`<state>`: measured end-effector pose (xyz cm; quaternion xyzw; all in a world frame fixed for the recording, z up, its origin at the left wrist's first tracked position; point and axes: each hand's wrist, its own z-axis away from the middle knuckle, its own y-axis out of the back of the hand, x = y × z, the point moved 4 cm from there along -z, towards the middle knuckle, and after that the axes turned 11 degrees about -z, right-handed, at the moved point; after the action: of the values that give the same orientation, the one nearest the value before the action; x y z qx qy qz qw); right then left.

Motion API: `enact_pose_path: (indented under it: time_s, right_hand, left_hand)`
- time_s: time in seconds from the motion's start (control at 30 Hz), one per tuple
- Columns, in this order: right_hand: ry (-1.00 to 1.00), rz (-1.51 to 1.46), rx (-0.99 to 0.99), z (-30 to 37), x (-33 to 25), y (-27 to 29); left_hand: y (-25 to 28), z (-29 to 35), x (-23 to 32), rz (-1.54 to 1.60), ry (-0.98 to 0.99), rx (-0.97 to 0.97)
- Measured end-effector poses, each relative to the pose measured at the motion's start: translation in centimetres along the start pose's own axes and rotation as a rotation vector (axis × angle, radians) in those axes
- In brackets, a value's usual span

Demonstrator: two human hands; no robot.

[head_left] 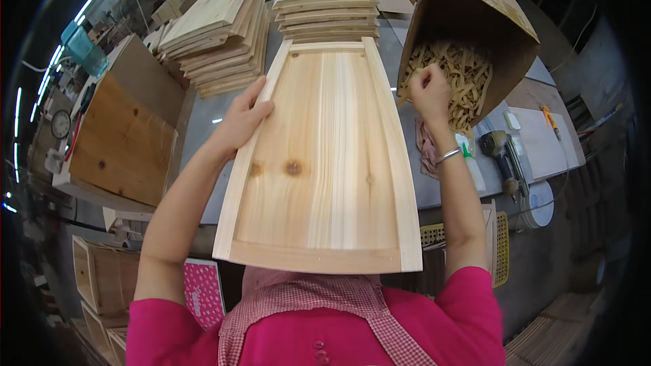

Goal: Assembling wooden planter boxes by applying glue to panels and securing joints.

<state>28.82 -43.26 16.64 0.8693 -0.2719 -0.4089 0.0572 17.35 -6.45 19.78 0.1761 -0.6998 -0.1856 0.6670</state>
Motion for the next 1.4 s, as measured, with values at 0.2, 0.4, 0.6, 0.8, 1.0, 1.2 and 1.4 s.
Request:
enact_pose_path:
  time_s: [0.2, 0.4, 0.6, 0.8, 1.0, 1.2, 1.4]
  right_hand:
    - [-0.016, -0.463, -0.142, -1.9, -12.3, 4.8]
    - [0.670, -0.348, -0.744, 7.1, -30.6, 4.9]
    - [0.820, -0.252, -0.835, 12.5, -35.4, 8.1]
    - [0.775, -0.324, -0.909, 15.8, -34.1, 11.1]
    - [0.757, -0.175, -0.825, 16.5, -31.6, 13.7]
    - [0.611, 0.047, -0.428, 12.6, -20.9, 18.2]
    - [0.358, -0.058, -0.489, 16.4, -17.7, 21.4]
  left_hand:
    - [1.2, 0.9, 3.3, -0.531, -0.383, 0.238]
    - [0.9, 11.5, 15.1, -0.422, -0.991, 0.175]
    - [2.4, 20.5, 12.6, 0.499, -0.363, -0.457]
    - [2.1, 26.6, 12.6, 0.421, -0.536, -0.627]
    - [4.1, 27.4, 10.4, -0.303, -0.938, -0.156]
    - [10.5, 26.5, 4.7, -0.949, -0.829, 0.244]
    - [9.2, 25.4, -0.3, -0.816, -0.749, 0.143]
